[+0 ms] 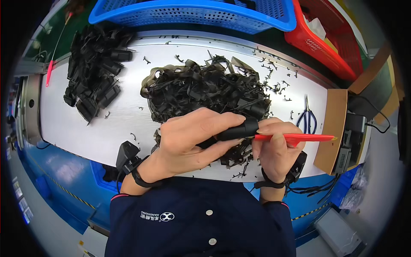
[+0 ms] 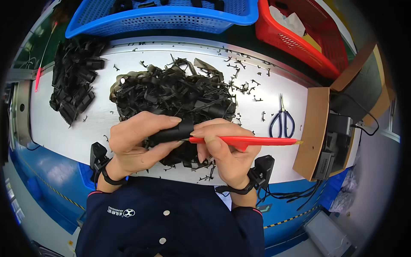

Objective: Using a red scraping tool to remove excess plastic flashing from small black industrial parts at a workbench.

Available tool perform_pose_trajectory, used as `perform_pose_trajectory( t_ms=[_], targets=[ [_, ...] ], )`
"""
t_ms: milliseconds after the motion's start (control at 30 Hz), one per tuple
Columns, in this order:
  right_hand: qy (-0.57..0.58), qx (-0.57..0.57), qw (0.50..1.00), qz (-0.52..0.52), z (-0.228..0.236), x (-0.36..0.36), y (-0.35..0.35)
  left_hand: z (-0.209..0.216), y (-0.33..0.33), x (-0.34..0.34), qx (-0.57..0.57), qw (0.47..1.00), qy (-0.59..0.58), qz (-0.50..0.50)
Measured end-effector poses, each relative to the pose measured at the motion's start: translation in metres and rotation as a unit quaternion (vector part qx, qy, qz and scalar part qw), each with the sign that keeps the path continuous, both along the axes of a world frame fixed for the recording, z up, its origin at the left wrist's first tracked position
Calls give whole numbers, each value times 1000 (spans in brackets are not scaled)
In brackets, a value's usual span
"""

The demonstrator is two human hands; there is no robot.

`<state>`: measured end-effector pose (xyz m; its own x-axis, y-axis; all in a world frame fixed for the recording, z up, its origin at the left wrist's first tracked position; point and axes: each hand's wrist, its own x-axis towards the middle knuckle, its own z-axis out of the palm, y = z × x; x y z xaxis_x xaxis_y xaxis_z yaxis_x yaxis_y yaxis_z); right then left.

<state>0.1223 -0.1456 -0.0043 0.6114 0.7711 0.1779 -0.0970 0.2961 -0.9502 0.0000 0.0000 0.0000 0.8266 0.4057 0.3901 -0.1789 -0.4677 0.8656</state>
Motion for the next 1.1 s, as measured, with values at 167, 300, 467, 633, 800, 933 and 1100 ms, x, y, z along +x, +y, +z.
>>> perform_pose_trajectory(
  t_ms=[167,300,467,633,800,933,1100],
  targets=[
    [124,69,989,-42,2,1,2,-9,-4,3,-39,996,-54,60],
    [63,48,997,5,3,-4,3,-9,-3,0,-58,996,-35,65],
    [86,28,996,-18,5,-8,0,-10,-4,6,3,996,-51,76],
    [75,27,997,-19,4,-7,1,-7,0,4,50,993,-104,20],
    [79,35,996,-22,2,-9,2,-8,-3,6,48,991,-111,58],
    [85,32,996,-21,2,-8,2,-9,-3,7,53,991,-109,59],
    [88,29,995,-28,4,-7,2,-11,-4,7,56,990,-115,67]
  ],
)
